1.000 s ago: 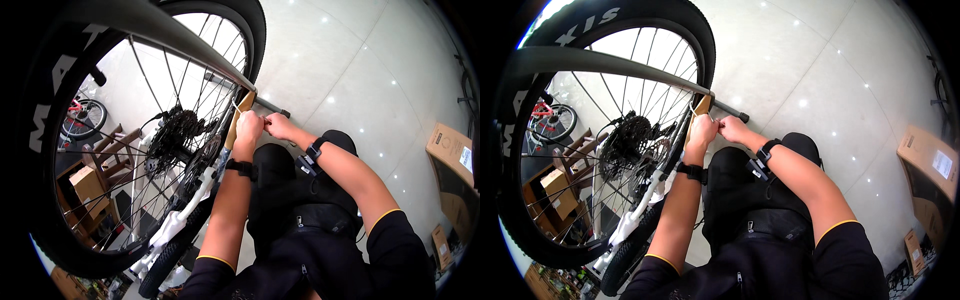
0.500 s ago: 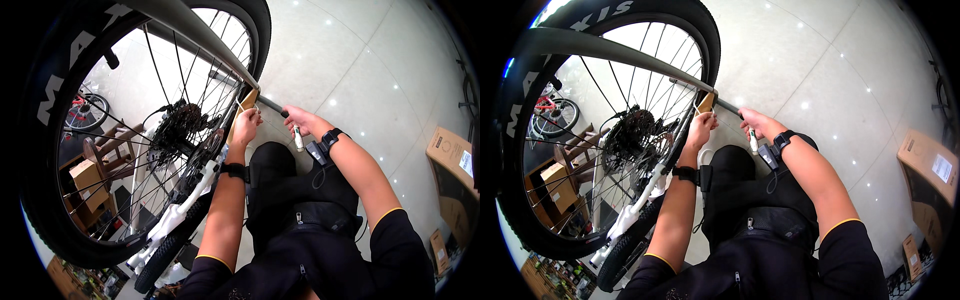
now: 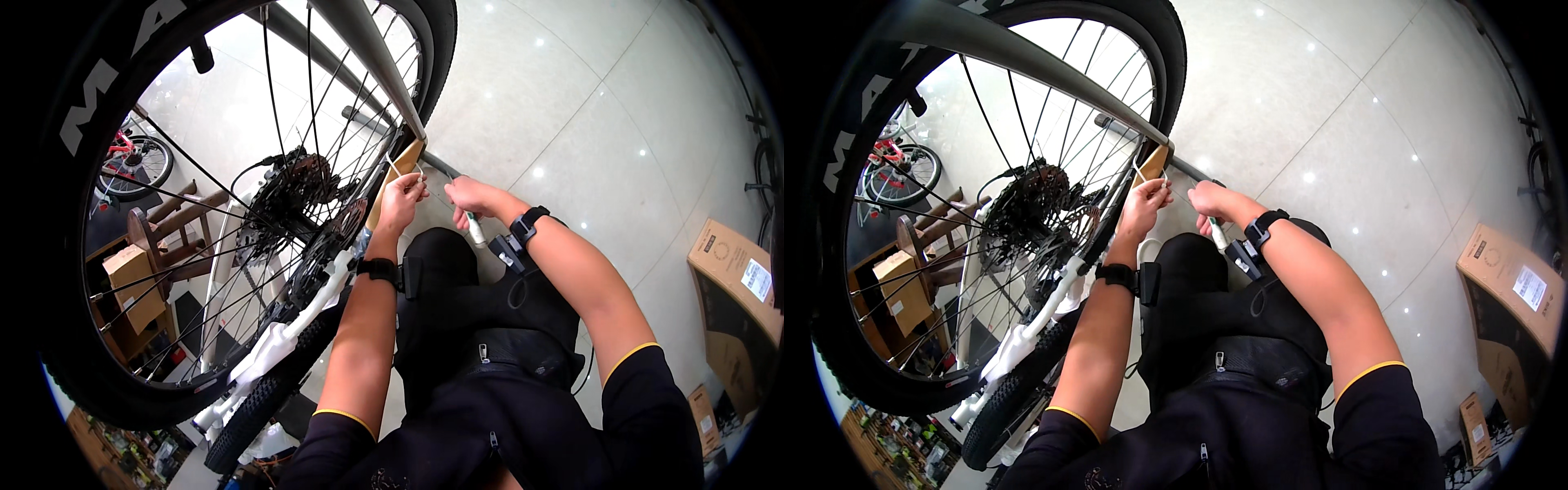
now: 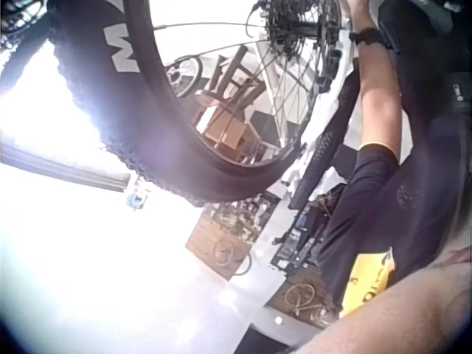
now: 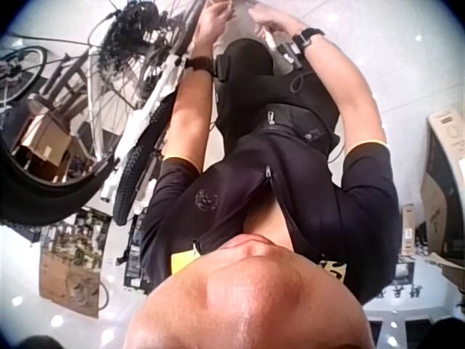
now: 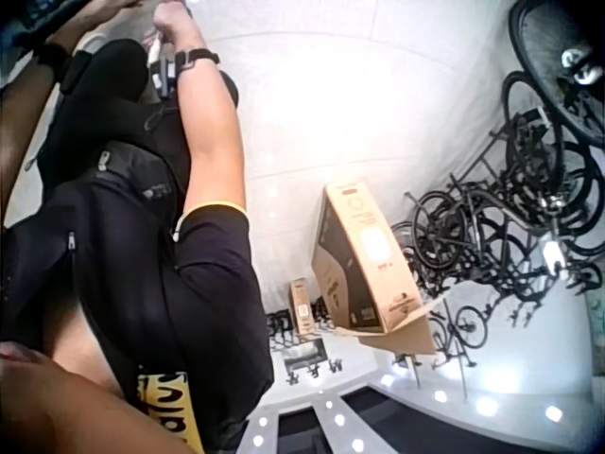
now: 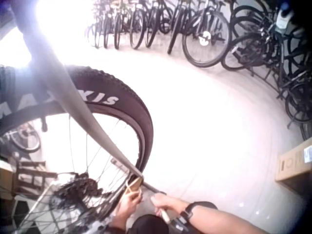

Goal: The person secures components to a bicycle frame using zip ties, tightening them by hand and trimming the excess with pliers, and then prepares the rear wheel by removing a protective cardboard spacer.

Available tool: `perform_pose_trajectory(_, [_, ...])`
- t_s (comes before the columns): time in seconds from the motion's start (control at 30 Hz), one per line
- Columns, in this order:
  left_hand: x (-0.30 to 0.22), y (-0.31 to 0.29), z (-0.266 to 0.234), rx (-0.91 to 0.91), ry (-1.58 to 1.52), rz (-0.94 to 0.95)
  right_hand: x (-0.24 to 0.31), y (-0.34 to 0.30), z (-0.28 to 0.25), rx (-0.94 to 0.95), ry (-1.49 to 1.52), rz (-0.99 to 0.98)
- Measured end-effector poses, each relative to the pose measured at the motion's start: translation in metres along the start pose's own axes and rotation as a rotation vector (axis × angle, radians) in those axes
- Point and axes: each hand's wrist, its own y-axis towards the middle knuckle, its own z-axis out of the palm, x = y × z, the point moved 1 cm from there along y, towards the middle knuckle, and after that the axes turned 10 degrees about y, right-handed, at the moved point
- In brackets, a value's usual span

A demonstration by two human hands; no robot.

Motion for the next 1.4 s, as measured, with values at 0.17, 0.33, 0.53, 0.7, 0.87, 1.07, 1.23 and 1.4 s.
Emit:
perform_pose_trajectory(0.17, [-0.002, 0.006, -0.006, 0.009, 0.053, 0.006, 0.03, -0.023, 0.019, -0.056, -0.355, 0.008])
perform_pose_trajectory(0.33, [-0.005, 0.005, 0.0, 0.015, 0.128, 0.05, 0.022, 0.005, 0.008, -0.214, -0.375, -0.373])
perform_pose_trajectory(0.53, [0.011, 0.003, -0.001, -0.03, 0.164, 0.051, 0.038, -0.016, 0.014, -0.273, -0.613, -0.507])
perform_pose_trajectory(0.7, [0.014, 0.005, 0.001, -0.038, 0.126, 0.062, 0.025, -0.005, 0.02, -0.378, -0.726, -0.533])
perform_pose_trajectory(0.87, [0.014, 0.005, 0.003, -0.021, 0.13, 0.047, 0.025, -0.002, 0.024, -0.43, -0.796, -0.486])
perform_pose_trajectory(1.07, [0.024, 0.007, 0.001, -0.088, 0.241, 0.133, 0.042, -0.029, 0.039, -0.42, -0.782, -0.383])
perform_pose_trajectory(1.23, [0.018, 0.002, -0.003, -0.1, 0.208, 0.133, 0.047, -0.026, 0.044, -0.4, -0.714, -0.361])
perform_pose_trajectory(1.4, [0.007, -0.003, -0.002, -0.072, 0.097, 0.091, 0.052, -0.025, 0.041, -0.371, -0.744, -0.401])
